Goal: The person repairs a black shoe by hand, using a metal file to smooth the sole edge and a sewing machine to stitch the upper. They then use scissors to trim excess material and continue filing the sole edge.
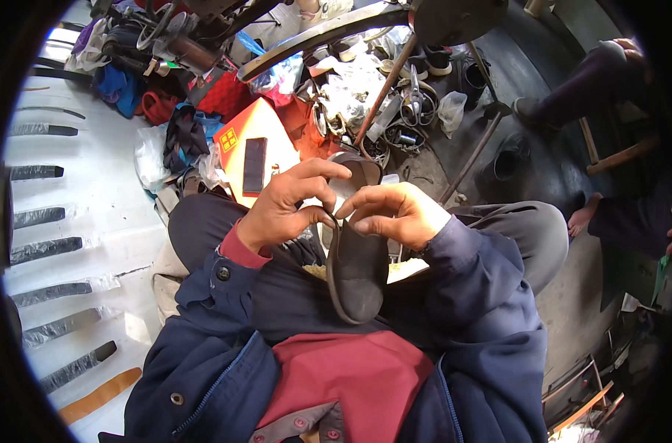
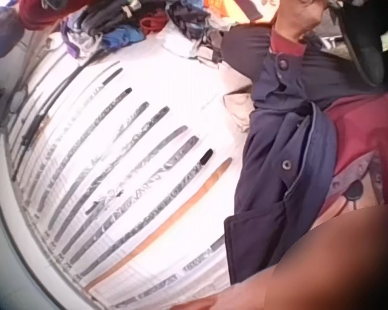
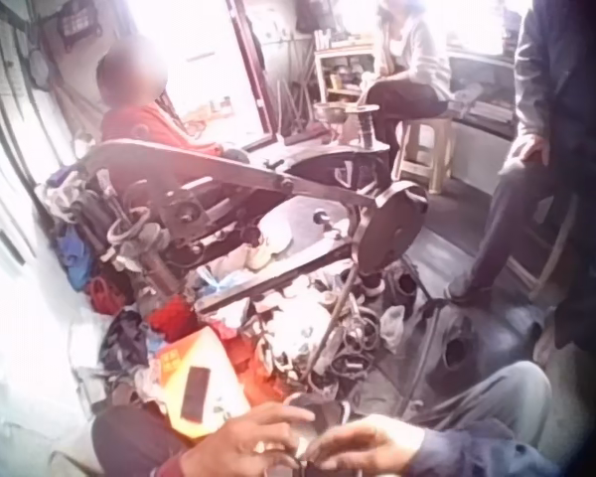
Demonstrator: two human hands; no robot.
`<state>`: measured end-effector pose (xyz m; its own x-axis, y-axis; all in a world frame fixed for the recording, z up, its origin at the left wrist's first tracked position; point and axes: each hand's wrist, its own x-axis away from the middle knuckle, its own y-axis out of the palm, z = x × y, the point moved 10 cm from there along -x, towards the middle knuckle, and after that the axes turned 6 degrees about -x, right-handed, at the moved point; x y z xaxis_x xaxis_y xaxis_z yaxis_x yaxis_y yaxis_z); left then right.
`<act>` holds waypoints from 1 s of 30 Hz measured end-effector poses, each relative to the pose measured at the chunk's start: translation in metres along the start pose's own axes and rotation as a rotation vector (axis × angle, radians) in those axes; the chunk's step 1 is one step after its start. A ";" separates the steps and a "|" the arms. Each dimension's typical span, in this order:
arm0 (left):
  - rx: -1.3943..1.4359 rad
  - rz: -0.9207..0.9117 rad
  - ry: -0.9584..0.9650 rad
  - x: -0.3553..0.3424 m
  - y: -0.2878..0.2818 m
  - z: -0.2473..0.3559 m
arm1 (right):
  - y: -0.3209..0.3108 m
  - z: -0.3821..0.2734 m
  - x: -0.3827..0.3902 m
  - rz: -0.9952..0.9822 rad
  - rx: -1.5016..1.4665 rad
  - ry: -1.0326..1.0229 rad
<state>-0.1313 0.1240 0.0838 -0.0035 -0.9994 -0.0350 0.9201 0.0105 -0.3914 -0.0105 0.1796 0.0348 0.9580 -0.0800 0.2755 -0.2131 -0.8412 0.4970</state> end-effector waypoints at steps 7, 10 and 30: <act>0.228 -0.061 -0.065 -0.002 0.010 -0.008 | 0.008 0.004 -0.004 -0.101 0.123 0.014; 0.199 -0.055 -0.020 -0.001 0.009 -0.004 | 0.006 0.008 -0.004 -0.102 0.068 0.001; -0.087 -0.137 0.182 -0.012 0.015 0.012 | -0.029 0.064 -0.025 0.066 -0.083 0.081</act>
<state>-0.1130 0.1359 0.0893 -0.2041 -0.9691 -0.1384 0.8688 -0.1142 -0.4818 -0.0162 0.1713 -0.0391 0.9236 -0.0871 0.3734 -0.2933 -0.7878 0.5415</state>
